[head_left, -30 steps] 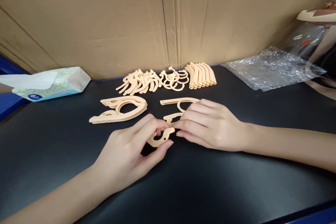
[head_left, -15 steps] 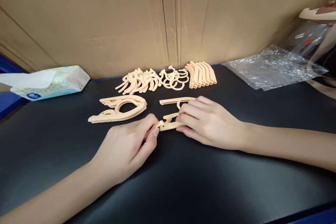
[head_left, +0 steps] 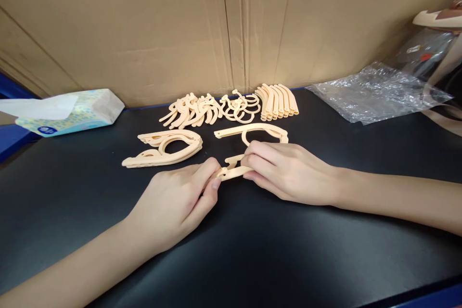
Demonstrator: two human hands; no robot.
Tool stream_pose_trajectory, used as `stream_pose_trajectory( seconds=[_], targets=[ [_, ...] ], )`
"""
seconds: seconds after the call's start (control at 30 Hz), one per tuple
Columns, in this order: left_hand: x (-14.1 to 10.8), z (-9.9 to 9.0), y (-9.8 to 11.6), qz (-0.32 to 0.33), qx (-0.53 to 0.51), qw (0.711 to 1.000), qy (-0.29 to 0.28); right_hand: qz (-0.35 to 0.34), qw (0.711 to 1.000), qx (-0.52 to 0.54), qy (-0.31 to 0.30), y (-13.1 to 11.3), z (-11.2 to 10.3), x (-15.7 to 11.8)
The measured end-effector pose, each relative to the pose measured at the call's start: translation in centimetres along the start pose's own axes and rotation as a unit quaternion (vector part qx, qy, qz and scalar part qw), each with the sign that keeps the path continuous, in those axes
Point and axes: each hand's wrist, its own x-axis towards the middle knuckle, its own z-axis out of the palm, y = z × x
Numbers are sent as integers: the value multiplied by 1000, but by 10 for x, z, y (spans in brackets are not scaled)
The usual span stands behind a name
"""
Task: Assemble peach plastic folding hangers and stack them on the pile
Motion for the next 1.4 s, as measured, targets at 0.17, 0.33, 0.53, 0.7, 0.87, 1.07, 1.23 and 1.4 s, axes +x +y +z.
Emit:
stream_pose_trajectory(
  seconds=[0.17, 0.33, 0.53, 0.7, 0.87, 1.07, 1.23, 1.4],
  targets=[
    [0, -4, 5, -54, -23, 998, -6, -15, 1000, -11, 14, -1, -2, 0],
    [2, -8, 11, -83, -41, 995, -29, -16, 999, -1, 31, -2, -1, 0],
    [1, -5, 7, -51, -38, 998, -24, -12, 999, -5, 31, 0, 0, -1],
    [-1, 4, -1, 15, 14, 1000, 7, -22, 999, -5, 43, 0, -1, 1],
    [-1, 6, -4, 27, 29, 999, 12, -19, 999, -5, 43, 1, -1, 0],
    [-3, 8, -4, 40, 61, 997, 25, -10, 999, 16, 26, 1, -1, -1],
    [-2, 9, -5, 39, 75, 996, 23, -6, 999, 21, 28, 2, -1, -1],
    [-1, 8, -6, 38, 80, 996, 30, 2, 999, 33, 27, 1, 0, -3]
  ],
)
